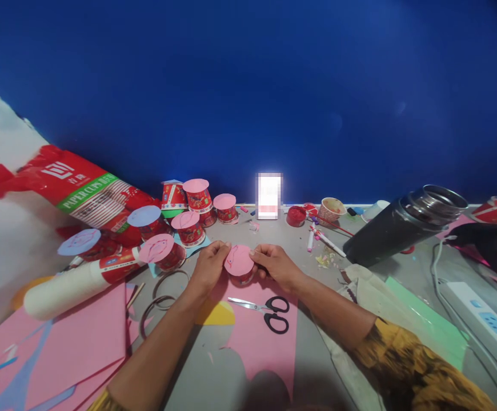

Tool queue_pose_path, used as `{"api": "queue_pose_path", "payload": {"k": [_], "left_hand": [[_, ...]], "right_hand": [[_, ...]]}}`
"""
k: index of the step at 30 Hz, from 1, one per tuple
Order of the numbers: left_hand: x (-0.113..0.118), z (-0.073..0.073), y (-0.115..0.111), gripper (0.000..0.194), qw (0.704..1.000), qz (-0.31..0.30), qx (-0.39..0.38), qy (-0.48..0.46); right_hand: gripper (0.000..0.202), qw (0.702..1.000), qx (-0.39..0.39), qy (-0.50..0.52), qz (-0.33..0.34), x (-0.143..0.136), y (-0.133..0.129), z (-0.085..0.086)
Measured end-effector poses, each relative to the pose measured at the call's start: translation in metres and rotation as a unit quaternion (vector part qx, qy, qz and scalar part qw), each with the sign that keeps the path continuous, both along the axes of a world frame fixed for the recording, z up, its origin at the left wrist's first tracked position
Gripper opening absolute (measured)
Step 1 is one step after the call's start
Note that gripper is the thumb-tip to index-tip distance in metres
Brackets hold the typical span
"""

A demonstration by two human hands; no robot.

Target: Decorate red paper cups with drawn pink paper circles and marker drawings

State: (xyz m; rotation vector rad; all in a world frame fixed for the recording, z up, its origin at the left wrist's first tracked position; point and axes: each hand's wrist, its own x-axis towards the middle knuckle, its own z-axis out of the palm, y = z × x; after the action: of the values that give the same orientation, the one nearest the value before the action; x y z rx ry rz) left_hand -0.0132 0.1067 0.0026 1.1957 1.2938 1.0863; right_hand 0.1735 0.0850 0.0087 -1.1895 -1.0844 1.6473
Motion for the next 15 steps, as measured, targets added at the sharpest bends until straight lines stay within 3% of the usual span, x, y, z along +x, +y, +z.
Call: {"api": "queue_pose_path", "payload": {"k": [15], "left_hand": [[0.0004,-0.0001,0.0019,0.041,0.999,0.020,0.003,0.028]], "right_hand": [[0.051,1.000,0.009,-0.004,0.006,0.0001,0.0012,-0.0050]]}}
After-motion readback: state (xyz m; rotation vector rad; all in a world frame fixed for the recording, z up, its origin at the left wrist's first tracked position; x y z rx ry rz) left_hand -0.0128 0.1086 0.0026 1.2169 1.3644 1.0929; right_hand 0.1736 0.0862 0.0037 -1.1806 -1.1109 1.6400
